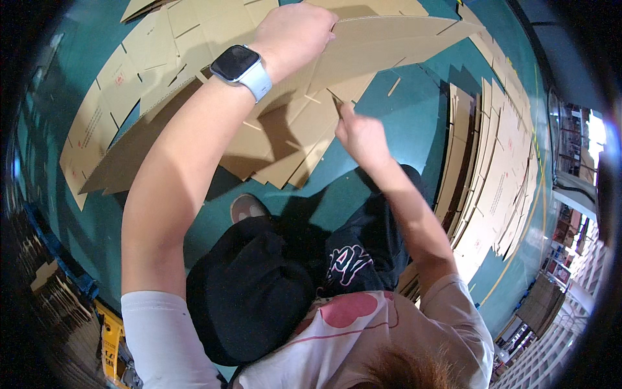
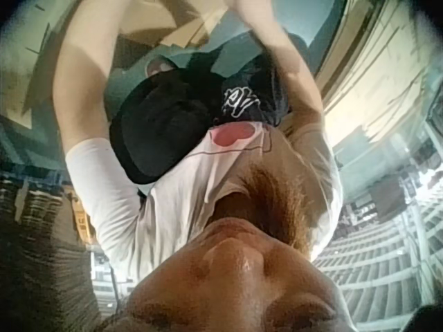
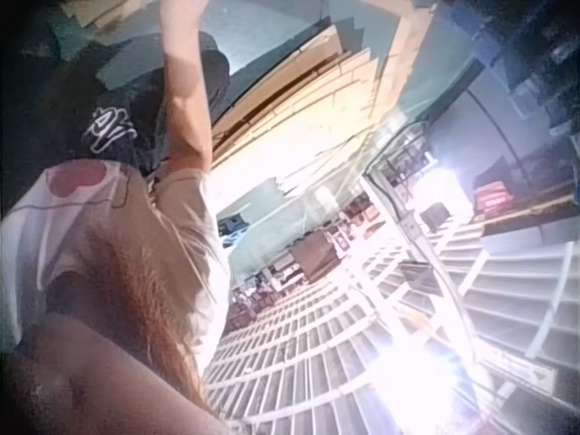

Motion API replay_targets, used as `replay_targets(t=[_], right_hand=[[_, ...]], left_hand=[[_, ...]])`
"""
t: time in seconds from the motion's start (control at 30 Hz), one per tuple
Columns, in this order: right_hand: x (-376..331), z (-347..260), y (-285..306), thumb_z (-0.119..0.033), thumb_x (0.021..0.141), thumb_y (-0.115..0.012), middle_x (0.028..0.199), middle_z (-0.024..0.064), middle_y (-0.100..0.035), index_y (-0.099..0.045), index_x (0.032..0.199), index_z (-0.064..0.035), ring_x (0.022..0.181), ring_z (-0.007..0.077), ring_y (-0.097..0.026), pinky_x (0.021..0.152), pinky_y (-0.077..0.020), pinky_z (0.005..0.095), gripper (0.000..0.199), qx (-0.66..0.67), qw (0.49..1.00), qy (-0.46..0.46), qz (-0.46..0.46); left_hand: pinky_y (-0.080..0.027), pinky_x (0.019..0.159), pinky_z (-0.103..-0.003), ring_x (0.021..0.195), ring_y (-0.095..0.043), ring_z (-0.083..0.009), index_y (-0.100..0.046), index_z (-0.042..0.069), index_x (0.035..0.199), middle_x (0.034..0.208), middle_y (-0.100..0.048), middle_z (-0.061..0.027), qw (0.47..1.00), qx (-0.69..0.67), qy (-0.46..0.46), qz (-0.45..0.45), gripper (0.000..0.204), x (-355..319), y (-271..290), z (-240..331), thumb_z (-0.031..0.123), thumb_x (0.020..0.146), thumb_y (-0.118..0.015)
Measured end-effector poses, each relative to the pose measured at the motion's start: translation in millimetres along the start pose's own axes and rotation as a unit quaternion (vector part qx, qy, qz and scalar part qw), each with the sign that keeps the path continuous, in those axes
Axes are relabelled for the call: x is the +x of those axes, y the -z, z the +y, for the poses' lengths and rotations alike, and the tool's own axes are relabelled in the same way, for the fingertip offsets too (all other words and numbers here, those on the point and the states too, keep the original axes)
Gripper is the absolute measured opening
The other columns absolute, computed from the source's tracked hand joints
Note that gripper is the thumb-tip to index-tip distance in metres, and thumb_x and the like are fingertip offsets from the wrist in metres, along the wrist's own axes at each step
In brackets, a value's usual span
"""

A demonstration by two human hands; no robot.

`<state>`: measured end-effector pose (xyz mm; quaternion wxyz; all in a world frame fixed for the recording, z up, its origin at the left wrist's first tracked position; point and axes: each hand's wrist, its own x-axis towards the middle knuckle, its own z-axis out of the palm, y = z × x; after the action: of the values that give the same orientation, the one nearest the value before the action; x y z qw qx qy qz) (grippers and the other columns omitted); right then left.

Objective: The person uses a utility knife to cut along pre-scored lines on flat cardboard sheets. They separate the cut sections and stack the resulting pieces on the floor. The person handles the cardboard and knife with both hands throughout the process.

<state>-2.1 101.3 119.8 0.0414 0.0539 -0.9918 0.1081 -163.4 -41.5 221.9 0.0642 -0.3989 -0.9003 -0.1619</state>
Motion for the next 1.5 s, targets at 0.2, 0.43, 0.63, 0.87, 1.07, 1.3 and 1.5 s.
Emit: replay_targets(t=[0.2, 0.43, 0.63, 0.87, 1.07, 1.3, 1.5], right_hand=[[-73.0, 46.5, -91.9, -0.015, 0.078, -0.055, 0.076, 0.0151, -0.062, -0.055, 0.097, -0.0028, 0.073, 0.0286, -0.062, 0.065, -0.0489, 0.0440, 0.023, -0.020, 0.983, -0.108, -0.150], [67.6, -1.2, -16.9, -0.013, 0.088, -0.056, 0.083, 0.0154, -0.063, -0.056, 0.095, 0.0037, 0.075, 0.0228, -0.062, 0.069, -0.0490, 0.0315, 0.018, 0.369, 0.915, -0.133, 0.094], [93.8, -9.8, -20.6, -0.007, 0.084, -0.057, 0.073, 0.0202, -0.061, -0.055, 0.086, 0.0034, 0.069, 0.0314, -0.061, 0.063, -0.0470, 0.0378, 0.010, 0.476, 0.846, -0.213, 0.110], [92.9, -10.1, -19.7, -0.007, 0.086, -0.056, 0.073, 0.0158, -0.061, -0.054, 0.087, 0.0045, 0.069, 0.0229, -0.061, 0.063, -0.0483, 0.0345, 0.012, 0.478, 0.846, -0.217, 0.094], [93.3, -16.0, -15.6, -0.011, 0.089, -0.054, 0.079, 0.0140, -0.061, -0.054, 0.091, 0.0055, 0.070, 0.0192, -0.061, 0.064, -0.0501, 0.0318, 0.017, 0.495, 0.835, -0.230, 0.075], [90.8, -14.8, -5.7, -0.024, 0.094, -0.049, 0.084, 0.0090, -0.062, -0.056, 0.098, 0.0044, 0.072, 0.0156, -0.060, 0.067, -0.0516, 0.0306, 0.030, 0.597, 0.762, -0.249, 0.026], [92.6, -18.3, -5.4, -0.025, 0.092, -0.053, 0.077, 0.0084, -0.060, -0.056, 0.094, 0.0048, 0.066, 0.0166, -0.060, 0.064, -0.0548, 0.0314, 0.030, 0.692, 0.655, -0.298, 0.058]], left_hand=[[-0.049, 0.069, -0.041, 0.075, -0.062, -0.0289, -0.062, 0.005, 0.095, 0.079, -0.063, -0.0148, 0.984, -0.071, 0.054, -0.154, 0.028, 20.5, -0.4, -8.3, 0.030, 0.085, -0.057], [-0.045, 0.076, -0.031, 0.080, -0.056, -0.0147, -0.061, 0.001, 0.107, 0.093, -0.066, -0.0101, 0.883, -0.166, 0.111, -0.425, 0.039, 43.6, -1.7, -31.3, 0.032, 0.085, -0.056], [-0.042, 0.083, -0.029, 0.091, -0.055, -0.0152, -0.056, 0.001, 0.112, 0.101, -0.063, -0.0108, 0.882, -0.298, 0.078, -0.357, 0.044, 37.1, -1.2, -37.5, 0.036, 0.086, -0.056], [-0.042, 0.087, -0.031, 0.097, -0.055, -0.0204, -0.050, -0.001, 0.116, 0.107, -0.061, -0.0159, 0.900, -0.261, 0.038, -0.347, 0.049, 37.1, 5.5, -33.3, 0.039, 0.088, -0.054], [-0.042, 0.089, -0.032, 0.098, -0.056, -0.0233, -0.046, -0.004, 0.120, 0.110, -0.060, -0.0181, 0.890, -0.258, 0.023, -0.374, 0.052, 40.3, -2.5, -43.1, 0.037, 0.089, -0.054], [-0.042, 0.088, -0.032, 0.092, -0.059, -0.0239, -0.053, -0.004, 0.115, 0.108, -0.061, -0.0186, 0.841, -0.295, -0.005, -0.452, 0.047, 41.7, -18.8, -40.5, 0.036, 0.090, -0.050], [-0.041, 0.091, -0.038, 0.106, -0.054, -0.0369, -0.054, -0.007, 0.112, 0.113, -0.055, -0.0275, 0.901, -0.261, 0.037, -0.344, 0.052, 31.1, 0.5, -15.4, 0.039, 0.091, -0.045]])
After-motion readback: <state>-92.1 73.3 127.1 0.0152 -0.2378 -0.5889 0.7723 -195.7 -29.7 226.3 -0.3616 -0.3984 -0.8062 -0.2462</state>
